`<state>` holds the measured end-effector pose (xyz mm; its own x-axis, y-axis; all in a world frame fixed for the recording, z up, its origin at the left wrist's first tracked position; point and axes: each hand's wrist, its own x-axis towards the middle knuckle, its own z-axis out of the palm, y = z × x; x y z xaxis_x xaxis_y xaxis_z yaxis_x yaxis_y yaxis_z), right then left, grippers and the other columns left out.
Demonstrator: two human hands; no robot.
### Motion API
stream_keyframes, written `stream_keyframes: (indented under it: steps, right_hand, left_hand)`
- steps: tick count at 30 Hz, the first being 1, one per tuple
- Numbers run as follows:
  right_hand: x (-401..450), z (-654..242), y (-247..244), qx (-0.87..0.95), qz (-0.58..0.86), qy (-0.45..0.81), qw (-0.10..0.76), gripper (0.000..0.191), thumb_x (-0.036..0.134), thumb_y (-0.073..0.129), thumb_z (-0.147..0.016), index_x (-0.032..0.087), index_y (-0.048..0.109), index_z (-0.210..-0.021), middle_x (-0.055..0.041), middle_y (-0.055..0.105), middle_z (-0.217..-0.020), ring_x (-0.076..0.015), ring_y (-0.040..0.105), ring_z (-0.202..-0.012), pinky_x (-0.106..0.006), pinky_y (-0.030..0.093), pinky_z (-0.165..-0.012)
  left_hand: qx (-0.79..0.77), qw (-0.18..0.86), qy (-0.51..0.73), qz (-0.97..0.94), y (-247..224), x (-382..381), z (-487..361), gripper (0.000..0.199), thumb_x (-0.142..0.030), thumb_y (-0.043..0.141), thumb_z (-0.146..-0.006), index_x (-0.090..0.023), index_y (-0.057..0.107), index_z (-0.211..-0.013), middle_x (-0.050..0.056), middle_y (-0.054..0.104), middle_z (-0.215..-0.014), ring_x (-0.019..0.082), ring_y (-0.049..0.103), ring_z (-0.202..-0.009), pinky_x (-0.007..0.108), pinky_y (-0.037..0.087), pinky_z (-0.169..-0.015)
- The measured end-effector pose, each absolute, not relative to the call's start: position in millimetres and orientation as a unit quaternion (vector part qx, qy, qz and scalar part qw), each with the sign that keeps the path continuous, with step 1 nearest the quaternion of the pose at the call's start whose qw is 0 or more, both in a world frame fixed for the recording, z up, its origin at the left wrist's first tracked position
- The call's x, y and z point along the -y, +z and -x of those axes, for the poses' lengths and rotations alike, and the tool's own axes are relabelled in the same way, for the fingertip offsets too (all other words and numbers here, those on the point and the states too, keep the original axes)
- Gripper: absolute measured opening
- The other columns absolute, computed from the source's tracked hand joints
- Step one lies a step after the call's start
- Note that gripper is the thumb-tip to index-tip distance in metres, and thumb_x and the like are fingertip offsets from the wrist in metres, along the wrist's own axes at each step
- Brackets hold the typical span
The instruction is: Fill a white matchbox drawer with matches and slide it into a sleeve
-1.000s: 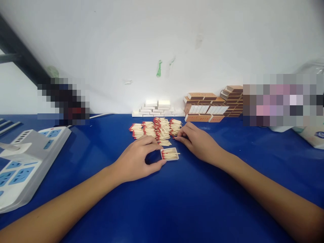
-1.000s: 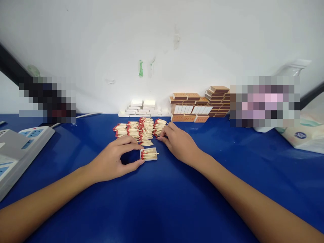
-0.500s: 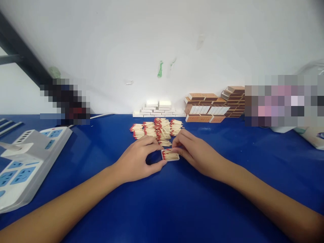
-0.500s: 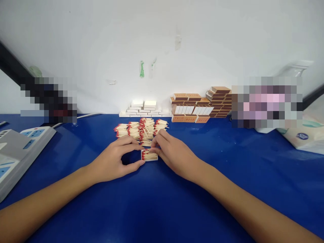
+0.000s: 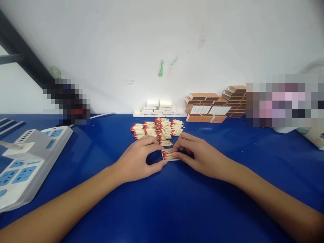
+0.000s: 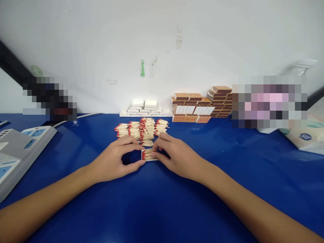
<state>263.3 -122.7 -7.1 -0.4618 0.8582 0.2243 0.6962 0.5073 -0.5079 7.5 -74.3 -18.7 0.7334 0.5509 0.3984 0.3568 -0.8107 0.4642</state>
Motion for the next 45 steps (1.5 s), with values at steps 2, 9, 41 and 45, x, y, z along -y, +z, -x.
stream_keyframes:
  steps: [2,9,41,45]
  right_hand:
    - [123.3,-260.8,-9.1,0.834,0.468,0.177,0.233,0.011,0.025,0.057,-0.106,0.022,0.065,-0.099,-0.0054,0.063,-0.101,-0.0154,0.059,-0.078,-0.029,0.047,-0.067]
    - [123.7,-254.2,-16.8,0.820,0.473,0.178,0.269,0.010,0.025,0.060,-0.105,0.021,0.064,-0.096,-0.0043,0.063,-0.094,-0.0168,0.061,-0.080,-0.029,0.048,-0.070]
    - [124.1,-261.3,-12.4,0.830,0.474,0.174,0.237,0.012,0.024,0.061,-0.105,0.021,0.063,-0.093,-0.0029,0.064,-0.093,-0.0161,0.061,-0.079,-0.028,0.046,-0.070]
    - [125.2,-259.5,-13.4,0.832,0.476,0.165,0.232,0.009,0.021,0.061,-0.104,0.020,0.064,-0.095,-0.0036,0.065,-0.097,-0.0163,0.062,-0.082,-0.028,0.047,-0.071]
  left_hand:
    - [-0.249,0.182,0.266,-0.913,-17.9,74.5,-7.6,0.025,-0.037,0.072,-0.094,-0.020,0.074,-0.113,0.008,0.070,-0.102,0.023,0.067,-0.094,0.041,0.058,-0.086]
    - [-0.246,0.181,0.268,-0.913,-18.5,74.7,-8.3,0.026,-0.036,0.073,-0.093,-0.018,0.075,-0.112,0.008,0.070,-0.102,0.023,0.067,-0.094,0.041,0.058,-0.086]
    - [-0.246,0.169,0.268,-0.916,-18.3,75.3,-7.9,0.025,-0.037,0.073,-0.094,-0.017,0.074,-0.109,0.008,0.068,-0.099,0.023,0.066,-0.092,0.039,0.056,-0.083]
    - [-0.250,0.169,0.264,-0.916,-18.3,75.9,-7.7,0.025,-0.037,0.072,-0.095,-0.018,0.074,-0.111,0.008,0.069,-0.100,0.023,0.067,-0.093,0.039,0.056,-0.084]
